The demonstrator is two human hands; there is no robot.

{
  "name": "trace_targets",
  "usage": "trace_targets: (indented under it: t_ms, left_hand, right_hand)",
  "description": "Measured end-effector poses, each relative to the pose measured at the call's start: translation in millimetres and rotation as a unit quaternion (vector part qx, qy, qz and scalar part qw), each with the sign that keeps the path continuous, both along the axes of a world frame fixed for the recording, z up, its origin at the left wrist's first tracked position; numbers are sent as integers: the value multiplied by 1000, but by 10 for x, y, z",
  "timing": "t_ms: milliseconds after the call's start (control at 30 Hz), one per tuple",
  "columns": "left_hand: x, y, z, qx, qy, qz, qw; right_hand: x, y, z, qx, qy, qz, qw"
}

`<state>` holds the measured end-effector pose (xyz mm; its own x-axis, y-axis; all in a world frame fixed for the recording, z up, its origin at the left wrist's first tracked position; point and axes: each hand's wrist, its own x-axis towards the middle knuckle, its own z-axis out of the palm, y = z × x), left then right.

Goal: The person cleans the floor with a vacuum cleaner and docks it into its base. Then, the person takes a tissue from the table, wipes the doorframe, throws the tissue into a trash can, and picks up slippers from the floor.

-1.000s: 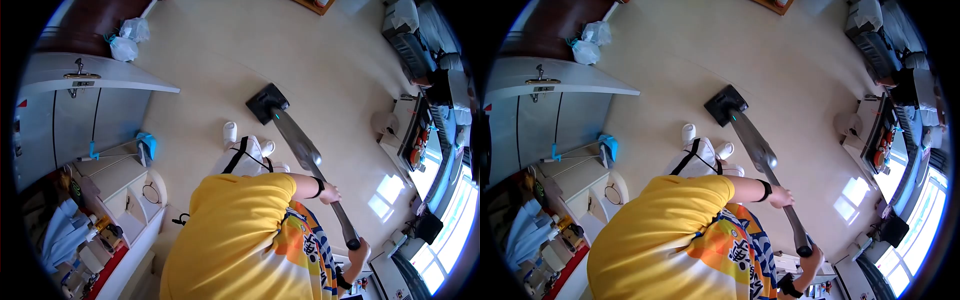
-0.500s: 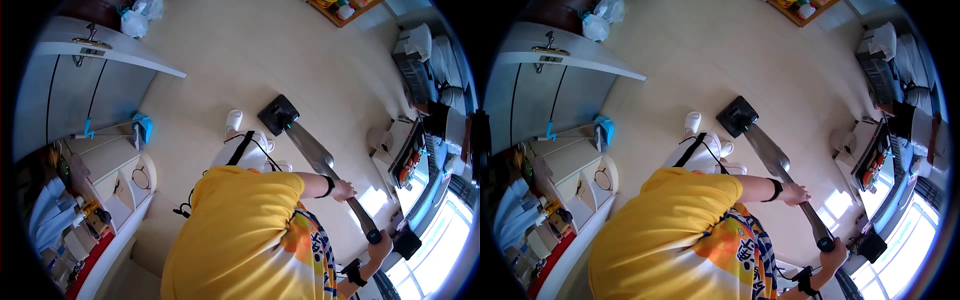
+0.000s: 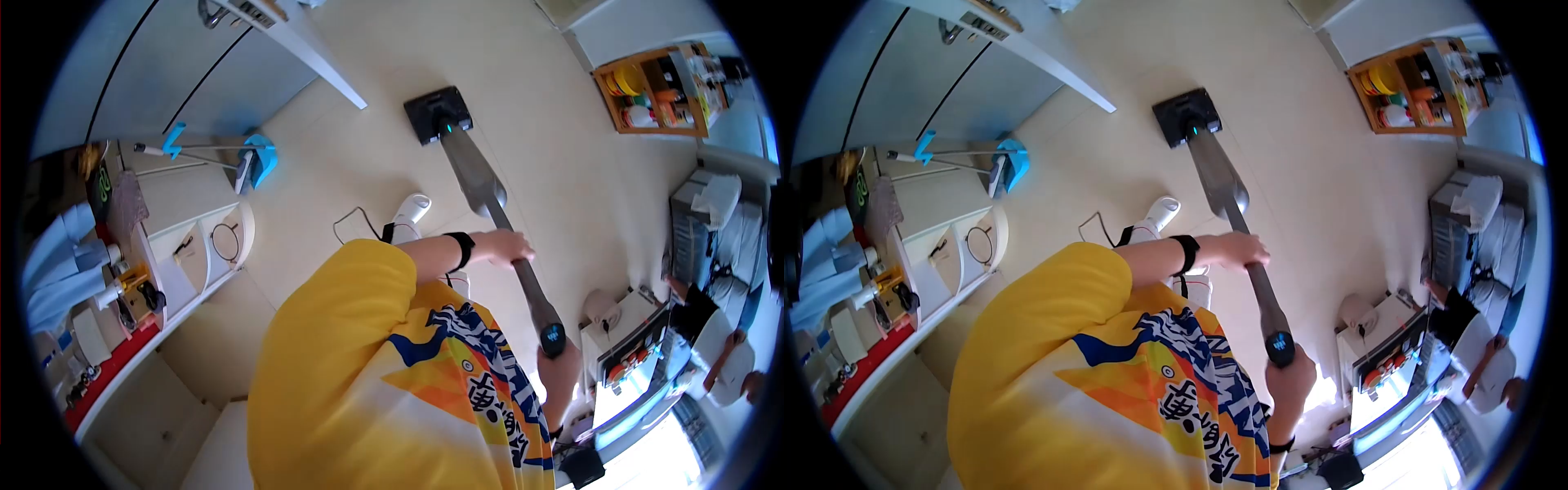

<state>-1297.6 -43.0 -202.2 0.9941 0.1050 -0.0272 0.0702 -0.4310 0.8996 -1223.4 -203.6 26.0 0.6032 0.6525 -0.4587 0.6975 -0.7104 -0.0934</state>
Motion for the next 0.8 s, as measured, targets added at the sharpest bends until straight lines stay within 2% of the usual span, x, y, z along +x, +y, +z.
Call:
trace_targets:
  t_ms: [100, 167, 233, 400, 533, 600, 667, 700, 733, 767, 800]
  left_hand:
    - [-242, 429, -363, 22, 10, 90, 996]
    - [-467, 739, -579, 51, -14, 97, 994]
    - [-704, 924, -865, 75, 11, 162, 984]
    - [-990, 1434, -725, 158, 159, 229, 947]
    - [-675, 1272, -538, 198, 175, 253, 931]
    - [-344, 967, -880, 174, 150, 287, 930]
    - [-58, 602, -728, 126, 167, 270, 940]
    - [37, 415, -606, 148, 111, 262, 947]
    - [182, 274, -805, 123, 67, 238, 961]
    - [220, 302, -498, 50, 120, 223, 966]
    - [198, 429, -480, 52, 89, 280, 955]
  right_hand:
    - [-116, 396, -432, 1, 86, 29, 996]
    - [-249, 595, -781, -28, 150, 34, 988]
    - [-448, 823, -1115, -62, 183, 70, 979]
    - [-672, 1356, -1459, -57, 211, 110, 970]
    - [-216, 1312, -1377, -42, 222, 134, 965]
    - [163, 1095, -1368, -73, 211, 175, 959]
    - [628, 773, -1400, -101, 189, 211, 954]
    - [870, 579, -1433, -111, 177, 222, 952]
    - [1128, 395, -1451, -130, 161, 216, 954]
    - [1381, 210, -1458, -147, 147, 207, 956]
    - [1607, 25, -1404, -165, 142, 194, 957]
